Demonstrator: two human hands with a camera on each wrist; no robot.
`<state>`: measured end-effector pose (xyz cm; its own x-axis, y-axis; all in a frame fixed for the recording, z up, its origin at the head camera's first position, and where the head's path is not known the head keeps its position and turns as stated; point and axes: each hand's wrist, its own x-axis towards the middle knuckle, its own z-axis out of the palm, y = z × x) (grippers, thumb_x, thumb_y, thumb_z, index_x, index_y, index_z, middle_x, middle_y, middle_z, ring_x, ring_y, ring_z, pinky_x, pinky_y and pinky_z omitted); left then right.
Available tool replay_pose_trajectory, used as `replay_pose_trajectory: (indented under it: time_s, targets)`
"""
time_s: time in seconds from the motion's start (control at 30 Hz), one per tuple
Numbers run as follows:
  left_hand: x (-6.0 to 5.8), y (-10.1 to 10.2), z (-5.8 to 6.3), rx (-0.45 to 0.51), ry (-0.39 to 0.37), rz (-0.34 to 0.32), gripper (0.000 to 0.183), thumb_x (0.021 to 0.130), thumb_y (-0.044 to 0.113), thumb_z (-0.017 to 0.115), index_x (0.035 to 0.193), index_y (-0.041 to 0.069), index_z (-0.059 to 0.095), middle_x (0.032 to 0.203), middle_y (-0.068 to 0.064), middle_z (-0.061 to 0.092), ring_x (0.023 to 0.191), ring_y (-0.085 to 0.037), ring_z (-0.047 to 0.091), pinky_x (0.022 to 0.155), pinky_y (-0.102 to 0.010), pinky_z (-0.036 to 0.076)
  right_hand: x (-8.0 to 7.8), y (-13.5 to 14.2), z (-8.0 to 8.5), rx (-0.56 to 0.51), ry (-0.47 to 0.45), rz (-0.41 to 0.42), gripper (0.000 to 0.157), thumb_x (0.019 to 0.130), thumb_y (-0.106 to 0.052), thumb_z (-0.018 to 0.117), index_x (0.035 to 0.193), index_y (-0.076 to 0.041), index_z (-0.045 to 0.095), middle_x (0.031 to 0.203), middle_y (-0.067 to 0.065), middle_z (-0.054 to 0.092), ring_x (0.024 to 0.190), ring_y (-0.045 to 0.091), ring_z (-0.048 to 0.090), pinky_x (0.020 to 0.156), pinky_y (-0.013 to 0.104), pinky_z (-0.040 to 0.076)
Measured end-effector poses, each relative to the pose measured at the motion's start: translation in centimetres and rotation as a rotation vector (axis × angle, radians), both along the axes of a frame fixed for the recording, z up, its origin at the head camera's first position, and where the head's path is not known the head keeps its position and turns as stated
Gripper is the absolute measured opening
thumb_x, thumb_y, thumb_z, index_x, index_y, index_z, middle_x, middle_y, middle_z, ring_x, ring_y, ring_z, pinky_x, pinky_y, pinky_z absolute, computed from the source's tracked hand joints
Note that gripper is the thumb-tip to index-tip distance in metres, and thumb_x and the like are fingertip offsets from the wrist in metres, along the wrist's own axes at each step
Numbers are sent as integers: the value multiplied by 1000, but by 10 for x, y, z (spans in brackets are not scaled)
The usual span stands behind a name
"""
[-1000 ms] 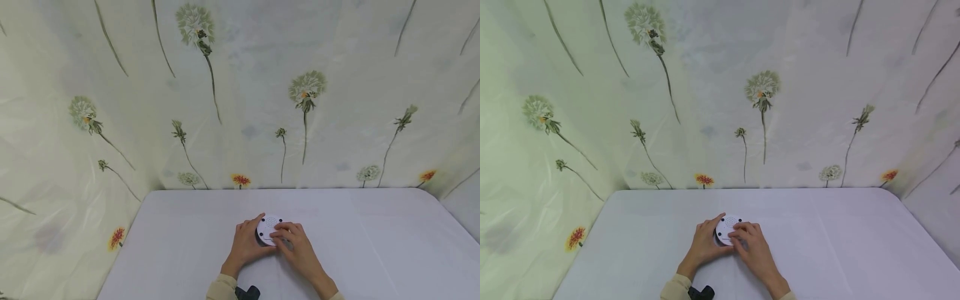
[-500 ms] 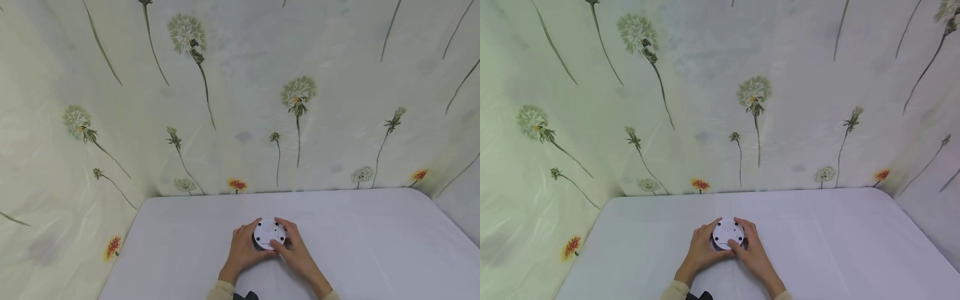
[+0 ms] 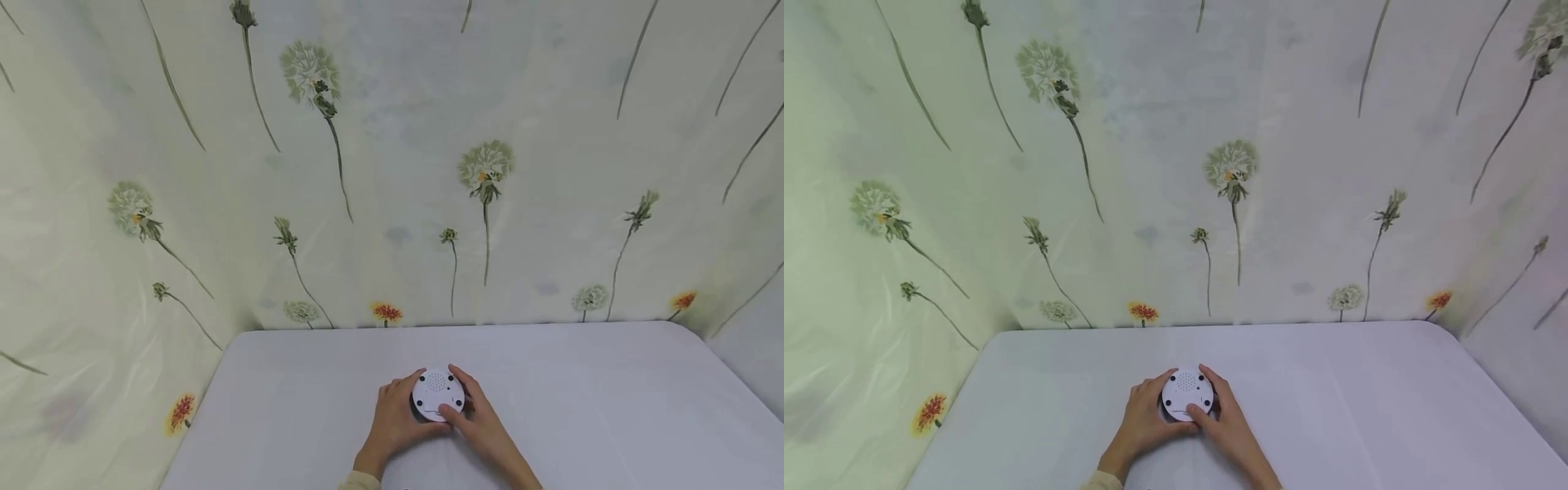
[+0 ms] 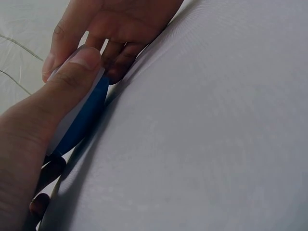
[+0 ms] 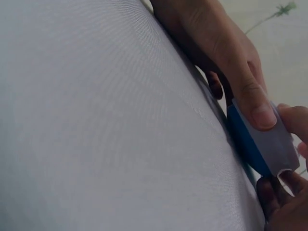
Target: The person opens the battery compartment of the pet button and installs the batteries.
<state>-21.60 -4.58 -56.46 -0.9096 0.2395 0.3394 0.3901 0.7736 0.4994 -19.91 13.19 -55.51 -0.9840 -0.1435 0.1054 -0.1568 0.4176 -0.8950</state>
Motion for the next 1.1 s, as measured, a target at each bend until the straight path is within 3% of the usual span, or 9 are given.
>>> replay_pose_trajectory:
  time_s: [0.23,0.5,0.67,1.1]
  targets:
    - [5,-1,-4,-3,-2,-7,98,51,80,55,131,26,38,120,12,54,97,-5,48,83,-29,31,6,-2,-3,4,-24,-8,69,75,-46,63,133,-38,28,138,-11,33,120,12,39,90,27,37]
    - [5,0,-3,8,42,-12,98,52,78,57,131,23,40,120,11,55,97,-6,48,85,-31,31,5,-2,-3,-7,44,16,65,78,-38,63,134,-33,31,135,-7,35,117,14,40,86,21,38]
    - [3,0,-1,10,63,-13,97,52,79,56,130,24,40,120,11,55,97,-6,49,83,-31,31,2,-1,-4,35,40,6,66,76,-44,62,133,-36,30,135,-9,34,121,11,37,92,22,35]
    - [-1,0,0,11,23,-7,98,51,81,53,131,27,38,122,11,54,100,-6,49,86,-31,31,1,-2,2,54,9,-16,67,75,-46,62,132,-37,29,137,-11,33,126,12,35,97,27,35]
